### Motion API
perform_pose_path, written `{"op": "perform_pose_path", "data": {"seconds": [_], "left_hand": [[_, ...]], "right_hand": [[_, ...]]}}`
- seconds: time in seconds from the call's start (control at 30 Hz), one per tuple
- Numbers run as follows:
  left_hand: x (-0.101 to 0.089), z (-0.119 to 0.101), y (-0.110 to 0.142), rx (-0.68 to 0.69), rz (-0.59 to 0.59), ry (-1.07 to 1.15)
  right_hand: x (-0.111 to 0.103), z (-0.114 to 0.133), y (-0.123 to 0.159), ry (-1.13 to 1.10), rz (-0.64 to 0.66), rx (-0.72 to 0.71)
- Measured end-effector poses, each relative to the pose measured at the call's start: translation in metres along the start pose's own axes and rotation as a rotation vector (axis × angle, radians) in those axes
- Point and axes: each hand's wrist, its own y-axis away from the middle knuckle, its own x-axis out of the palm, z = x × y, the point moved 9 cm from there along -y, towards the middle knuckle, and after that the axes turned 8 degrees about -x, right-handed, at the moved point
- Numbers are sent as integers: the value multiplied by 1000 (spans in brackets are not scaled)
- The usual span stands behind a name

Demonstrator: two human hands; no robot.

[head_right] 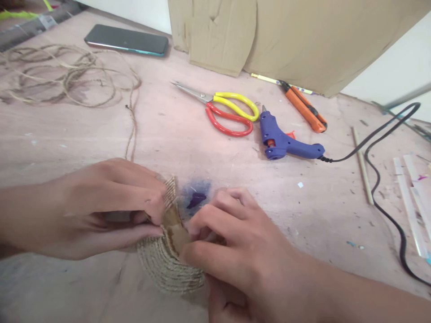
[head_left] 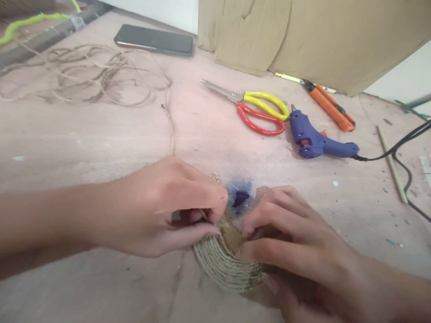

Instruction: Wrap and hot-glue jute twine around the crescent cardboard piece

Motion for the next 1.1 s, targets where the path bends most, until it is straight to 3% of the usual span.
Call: {"op": "perform_pose_path", "data": {"seconds": [0.17, 0.33, 0.67, 0.87, 1.1], "left_hand": [[-1, 1, 0, 0, -5, 4], [0, -2, 0, 9, 5, 4], [2, -1, 1, 7, 1, 1], [2, -1, 1, 15, -1, -22], [-3, -2, -1, -11, -28, 0]], "right_hand": [[7, 7, 2, 98, 33, -66], [6, 12, 3, 170, -23, -93], [5, 8, 5, 141, -82, 11], [9, 9, -1, 97, -7, -88], [1, 3, 2, 67, -42, -16]]}}
